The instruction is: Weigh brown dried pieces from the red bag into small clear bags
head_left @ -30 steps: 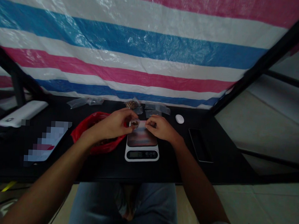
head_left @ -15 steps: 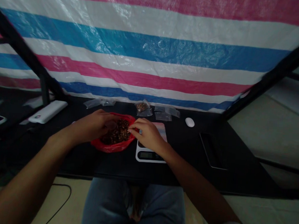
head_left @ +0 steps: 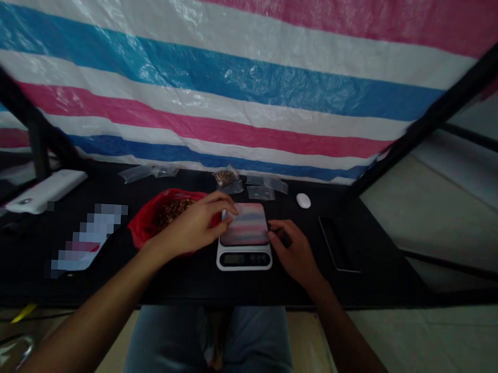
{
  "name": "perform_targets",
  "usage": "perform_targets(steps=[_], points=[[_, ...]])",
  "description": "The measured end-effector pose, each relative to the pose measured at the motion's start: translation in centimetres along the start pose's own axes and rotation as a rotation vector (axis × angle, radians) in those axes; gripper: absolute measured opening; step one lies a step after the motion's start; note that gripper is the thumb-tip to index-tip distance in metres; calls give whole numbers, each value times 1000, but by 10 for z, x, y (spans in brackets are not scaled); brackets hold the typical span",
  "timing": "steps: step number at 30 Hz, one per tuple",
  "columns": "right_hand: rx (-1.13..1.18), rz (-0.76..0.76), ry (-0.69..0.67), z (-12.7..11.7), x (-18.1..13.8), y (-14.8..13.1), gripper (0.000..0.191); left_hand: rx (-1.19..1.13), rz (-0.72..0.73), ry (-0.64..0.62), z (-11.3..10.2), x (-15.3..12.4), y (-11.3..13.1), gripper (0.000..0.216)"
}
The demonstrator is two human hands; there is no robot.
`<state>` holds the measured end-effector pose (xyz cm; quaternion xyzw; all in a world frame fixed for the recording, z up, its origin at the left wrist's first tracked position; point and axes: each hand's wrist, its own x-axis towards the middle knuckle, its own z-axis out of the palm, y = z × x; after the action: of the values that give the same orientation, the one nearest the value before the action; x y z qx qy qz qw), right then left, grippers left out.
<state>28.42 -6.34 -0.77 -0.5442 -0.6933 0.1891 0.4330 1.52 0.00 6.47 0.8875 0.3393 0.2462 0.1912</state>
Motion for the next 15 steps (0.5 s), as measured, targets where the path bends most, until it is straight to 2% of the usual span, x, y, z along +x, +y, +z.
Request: perform_targets(steps=[3, 6, 8, 11, 13, 15], points=[[-51, 56, 16, -3, -28, 4, 36, 3, 17, 12, 30, 14, -3, 19], [-100, 87, -48, 0, -40, -2, 45, 65, 5, -2, 43, 18, -7, 25], [-126, 126, -79, 2, -40, -5, 48, 87, -8, 20, 39, 15, -7, 36], [-150, 167, -88, 3, -37, -8, 49, 93, -53, 101, 19, 2, -8, 44], [-166, 177, -82, 4, -35, -9, 48, 108, -136, 133, 4, -11, -16, 41], [-179, 183, -83, 5, -34, -9, 49, 161, -250, 98, -6, -25, -33, 41]])
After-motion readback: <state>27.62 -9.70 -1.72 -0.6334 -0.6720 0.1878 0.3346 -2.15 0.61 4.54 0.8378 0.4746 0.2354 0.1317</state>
